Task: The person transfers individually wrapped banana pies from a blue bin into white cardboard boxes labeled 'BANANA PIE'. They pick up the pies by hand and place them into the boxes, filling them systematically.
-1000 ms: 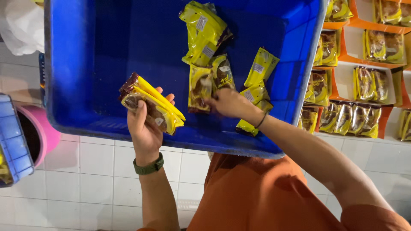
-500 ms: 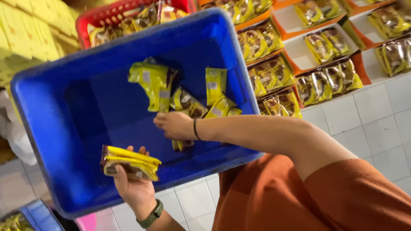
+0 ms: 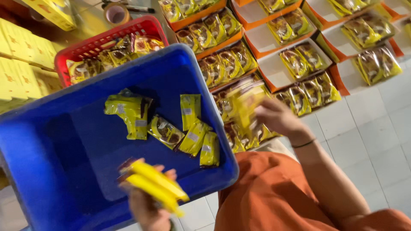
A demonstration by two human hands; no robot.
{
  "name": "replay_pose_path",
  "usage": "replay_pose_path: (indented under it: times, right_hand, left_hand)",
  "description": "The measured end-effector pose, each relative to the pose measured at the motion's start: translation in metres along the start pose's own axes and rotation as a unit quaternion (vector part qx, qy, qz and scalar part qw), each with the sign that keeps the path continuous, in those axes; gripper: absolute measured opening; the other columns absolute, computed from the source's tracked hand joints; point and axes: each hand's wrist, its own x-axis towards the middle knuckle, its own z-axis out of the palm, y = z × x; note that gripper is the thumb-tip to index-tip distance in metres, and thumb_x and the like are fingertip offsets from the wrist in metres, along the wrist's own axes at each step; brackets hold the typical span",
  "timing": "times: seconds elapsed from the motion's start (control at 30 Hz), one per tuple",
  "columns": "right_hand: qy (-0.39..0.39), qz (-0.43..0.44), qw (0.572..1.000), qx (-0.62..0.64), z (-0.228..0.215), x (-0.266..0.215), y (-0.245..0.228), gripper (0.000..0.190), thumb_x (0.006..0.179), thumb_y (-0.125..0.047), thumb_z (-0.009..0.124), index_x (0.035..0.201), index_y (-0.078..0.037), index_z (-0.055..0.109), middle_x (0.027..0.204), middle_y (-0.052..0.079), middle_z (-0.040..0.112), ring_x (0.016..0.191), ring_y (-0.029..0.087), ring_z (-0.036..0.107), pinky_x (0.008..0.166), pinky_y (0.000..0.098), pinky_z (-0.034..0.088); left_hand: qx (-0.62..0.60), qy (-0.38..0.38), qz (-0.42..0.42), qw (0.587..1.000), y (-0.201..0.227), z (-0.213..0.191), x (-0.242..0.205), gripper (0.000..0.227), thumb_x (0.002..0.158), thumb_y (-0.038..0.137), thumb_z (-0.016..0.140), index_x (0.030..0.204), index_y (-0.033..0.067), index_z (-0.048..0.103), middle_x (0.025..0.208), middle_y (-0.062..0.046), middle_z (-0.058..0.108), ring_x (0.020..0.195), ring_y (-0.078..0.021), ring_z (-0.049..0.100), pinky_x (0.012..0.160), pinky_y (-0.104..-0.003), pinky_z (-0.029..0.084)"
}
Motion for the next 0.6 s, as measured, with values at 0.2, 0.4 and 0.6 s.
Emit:
replay_pose_path:
  times: [0.2, 0.4, 0.6]
  right_hand:
    - [0.419, 0.304, 0.764, -0.385, -0.166, 0.009, -0.034, 0.044, 0.096, -0.04, 0.057, 0.064, -0.015, 0.039, 0.057, 0.001, 0.035, 0.052, 0.016, 0.031, 0.055, 0.0381, 0.024]
    - [-0.007, -0.061, 0.322, -0.945, -0.336, 0.043, 0.062, 0.023, 0.082, 0.003, 0.06, 0.102, -0.004, 0.07, 0.062, 0.008, 0.062, 0.052, 0.022, 0.065, 0.05, 0.0368, 0.051]
    - [-0.002, 0.075, 0.625, -0.777, -0.34, 0.045, 0.052, 0.028, 0.09, -0.003, 0.058, 0.111, -0.01, 0.075, 0.11, 0.008, 0.069, 0.112, 0.031, 0.062, 0.094, 0.0362, 0.053]
  left_hand:
    - [-0.415, -0.261, -0.054, 0.87, 0.097, 0.196, -0.033, 0.051, 0.096, 0.025, 0.062, 0.14, 0.0034, 0.047, 0.125, -0.035, 0.068, 0.098, -0.0454, 0.076, 0.08, -0.049, 0.063]
    - [-0.186, -0.17, -0.12, 0.96, 0.079, 0.392, 0.025, 0.075, 0.091, 0.044, 0.075, 0.149, 0.0093, 0.042, 0.148, -0.02, 0.049, 0.124, -0.0323, 0.056, 0.095, -0.048, 0.055]
    - [-0.133, -0.151, -0.116, 0.973, 0.029, 0.455, 0.057, 0.075, 0.096, 0.051, 0.07, 0.148, 0.0046, 0.044, 0.14, -0.025, 0.054, 0.127, -0.0387, 0.058, 0.104, -0.054, 0.051]
